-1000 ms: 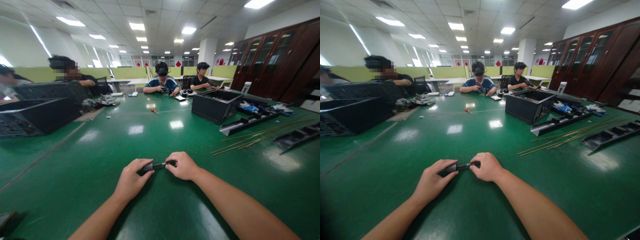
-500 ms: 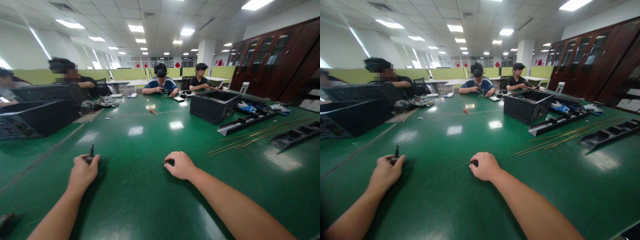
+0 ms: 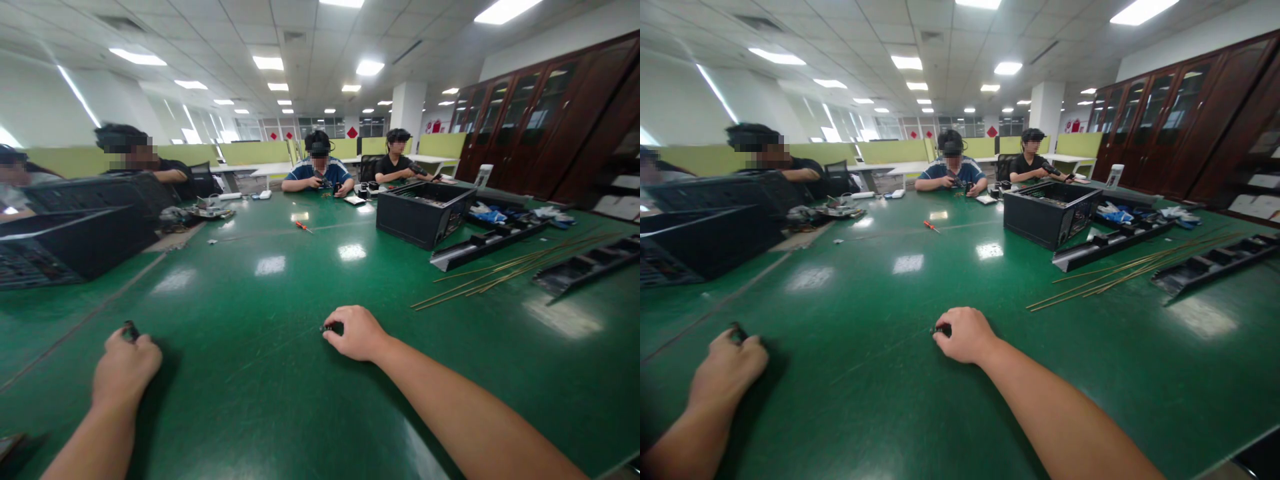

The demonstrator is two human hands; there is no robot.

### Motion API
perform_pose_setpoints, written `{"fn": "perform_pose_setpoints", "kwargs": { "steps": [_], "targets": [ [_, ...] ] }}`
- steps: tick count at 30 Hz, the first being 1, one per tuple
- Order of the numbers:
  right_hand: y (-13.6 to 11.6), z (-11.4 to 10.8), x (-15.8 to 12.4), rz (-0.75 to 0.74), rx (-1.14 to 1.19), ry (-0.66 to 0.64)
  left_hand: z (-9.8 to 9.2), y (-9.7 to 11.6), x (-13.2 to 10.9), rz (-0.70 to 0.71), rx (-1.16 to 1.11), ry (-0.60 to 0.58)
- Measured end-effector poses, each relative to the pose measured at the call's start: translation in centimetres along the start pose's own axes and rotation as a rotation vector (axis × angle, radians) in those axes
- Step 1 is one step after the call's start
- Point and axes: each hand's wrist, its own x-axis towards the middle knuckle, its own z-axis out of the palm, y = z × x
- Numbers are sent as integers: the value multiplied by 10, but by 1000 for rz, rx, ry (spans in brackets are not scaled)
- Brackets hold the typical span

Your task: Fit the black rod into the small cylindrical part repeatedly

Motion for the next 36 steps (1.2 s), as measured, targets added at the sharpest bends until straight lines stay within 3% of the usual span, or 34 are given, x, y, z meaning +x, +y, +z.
{"fn": "perform_pose_setpoints", "kwargs": {
  "steps": [4,8,9,11,13,14,15,16,20,22,29,31,32,36],
  "targets": [
    [0,0,-1,2,9,1,-3,1,-2,-90,68,-70],
    [2,2,0,0,63,26,-4,-1,-2,-140,47,-51],
    [2,3,0,6,105,43,-4,-2,-2,-139,26,8],
    [1,5,3,55,269,87,-3,-1,-5,-34,-27,245],
    [-1,8,6,143,535,88,0,9,-17,224,-99,497],
    [-3,10,7,183,674,50,4,17,-26,383,-143,538],
    [-5,11,8,210,796,-13,8,29,-39,535,-202,501],
    [-6,12,8,218,892,-92,13,42,-53,661,-269,387],
    [-12,14,4,145,1057,-327,32,96,-113,1025,-501,-314],
    [-14,14,2,125,1077,-370,37,111,-132,1081,-588,-504],
    [-19,17,4,120,1082,-439,32,114,-149,932,-778,-521],
    [-16,16,5,129,1097,-435,29,114,-140,838,-742,-462],
    [-13,14,6,143,1106,-420,27,111,-131,774,-700,-365],
    [8,6,12,243,1116,-278,17,74,-65,568,-429,274]
  ]
}}
